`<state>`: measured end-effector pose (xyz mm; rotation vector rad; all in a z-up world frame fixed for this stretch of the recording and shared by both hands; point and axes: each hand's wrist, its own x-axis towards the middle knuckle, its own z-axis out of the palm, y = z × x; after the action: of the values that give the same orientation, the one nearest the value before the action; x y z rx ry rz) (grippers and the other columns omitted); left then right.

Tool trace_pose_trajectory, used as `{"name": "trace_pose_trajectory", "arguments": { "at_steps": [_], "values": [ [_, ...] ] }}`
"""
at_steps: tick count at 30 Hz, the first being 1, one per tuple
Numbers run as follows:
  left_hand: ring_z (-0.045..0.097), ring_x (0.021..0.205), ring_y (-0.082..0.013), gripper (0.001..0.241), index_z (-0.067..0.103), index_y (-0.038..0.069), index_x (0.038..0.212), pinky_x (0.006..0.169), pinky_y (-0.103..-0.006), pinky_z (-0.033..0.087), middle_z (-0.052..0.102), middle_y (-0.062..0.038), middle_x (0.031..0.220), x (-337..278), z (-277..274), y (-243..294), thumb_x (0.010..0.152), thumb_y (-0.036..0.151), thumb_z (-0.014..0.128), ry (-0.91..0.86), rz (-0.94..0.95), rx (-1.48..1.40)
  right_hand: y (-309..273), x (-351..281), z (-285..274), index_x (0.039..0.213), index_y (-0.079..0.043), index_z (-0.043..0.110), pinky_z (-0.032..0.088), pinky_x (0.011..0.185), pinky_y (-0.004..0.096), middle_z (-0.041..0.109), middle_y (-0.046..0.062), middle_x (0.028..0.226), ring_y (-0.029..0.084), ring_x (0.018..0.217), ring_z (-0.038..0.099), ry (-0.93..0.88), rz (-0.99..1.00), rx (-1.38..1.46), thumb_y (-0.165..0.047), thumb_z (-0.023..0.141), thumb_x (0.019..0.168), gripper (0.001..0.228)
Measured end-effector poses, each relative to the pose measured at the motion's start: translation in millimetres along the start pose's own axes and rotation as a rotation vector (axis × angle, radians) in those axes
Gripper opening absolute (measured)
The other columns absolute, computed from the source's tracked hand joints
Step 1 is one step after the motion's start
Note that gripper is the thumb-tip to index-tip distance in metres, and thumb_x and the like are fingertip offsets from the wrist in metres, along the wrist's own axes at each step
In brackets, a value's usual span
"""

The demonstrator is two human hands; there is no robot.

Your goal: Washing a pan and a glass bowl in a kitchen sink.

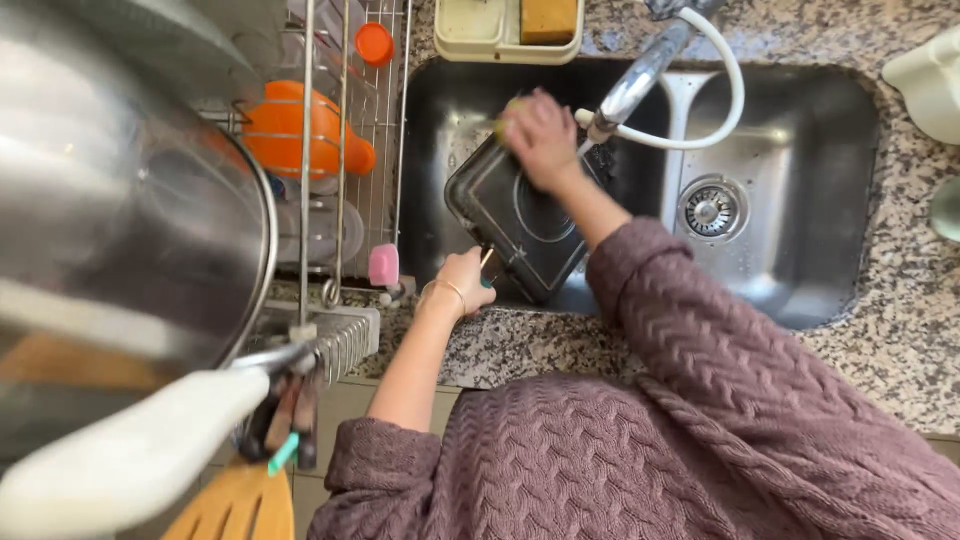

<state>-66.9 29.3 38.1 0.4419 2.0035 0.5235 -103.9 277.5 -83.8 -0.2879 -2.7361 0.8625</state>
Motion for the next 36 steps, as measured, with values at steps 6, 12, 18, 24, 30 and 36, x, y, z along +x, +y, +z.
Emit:
{"name": "trace_pose_trajectory", "arguments": {
  "at_steps": [6,12,18,24,30,36],
  "values": [
    [0.071,0.101,-0.0388,0.047,0.062,0.007,0.119,0.089,-0.0470,0.057,0.073,-0.021,0.107,13,-11,-9,0.079,0.026,0.076,0.091,-0.056,0.387,96,-6,34,0.143,-0.015,0.057,0.039,0.111,0.050,0.058,0.022,0.137,0.043,0.129,0.050,-0.155,0.231,0.116,-0.042,0.054,0.107,0.046],
    [0.070,0.105,-0.0401,0.056,0.060,0.005,0.122,0.091,-0.0480,0.056,0.072,-0.022,0.111,13,-8,-7,0.085,0.044,0.077,0.086,-0.120,0.354,102,-79,-1,0.137,-0.012,0.063,0.047,0.110,0.046,0.063,0.019,0.138,0.040,0.129,0.059,-0.180,0.213,0.023,-0.037,0.061,0.106,0.039],
    [0.068,0.108,-0.0410,0.070,0.060,0.001,0.121,0.093,-0.0480,0.055,0.071,-0.025,0.115,21,3,-19,0.079,0.053,0.081,0.102,-0.127,0.286,105,-143,23,0.138,-0.004,0.057,0.040,0.109,0.053,0.053,0.022,0.150,0.042,0.141,0.044,-0.053,0.403,-0.139,-0.027,0.061,0.102,0.042],
    [0.067,0.111,-0.0420,0.072,0.063,0.000,0.118,0.096,-0.0477,0.054,0.069,-0.027,0.118,34,16,-36,0.074,0.053,0.085,0.141,-0.067,0.155,35,-177,57,0.163,-0.004,0.007,0.045,0.112,0.045,0.051,0.030,0.149,0.039,0.136,0.054,0.062,1.279,0.503,-0.033,0.049,0.101,0.080],
    [0.066,0.112,-0.0413,0.059,0.063,0.004,0.120,0.096,-0.0486,0.053,0.069,-0.023,0.119,23,17,-17,0.077,0.041,0.082,0.224,-0.110,0.142,-50,-183,66,0.161,-0.001,-0.004,0.012,0.119,0.065,0.004,0.042,0.159,0.057,0.150,0.005,-0.240,0.794,0.174,-0.037,0.062,0.097,0.098],
    [0.067,0.110,-0.0411,0.050,0.061,0.004,0.120,0.096,-0.0483,0.053,0.070,-0.024,0.115,15,24,-2,0.081,0.030,0.078,0.241,-0.055,0.218,14,-70,41,0.163,-0.024,0.020,0.012,0.112,0.082,0.011,0.023,0.169,0.050,0.155,0.007,-0.124,0.918,-0.099,-0.057,0.044,0.101,0.074]
  ]
}}
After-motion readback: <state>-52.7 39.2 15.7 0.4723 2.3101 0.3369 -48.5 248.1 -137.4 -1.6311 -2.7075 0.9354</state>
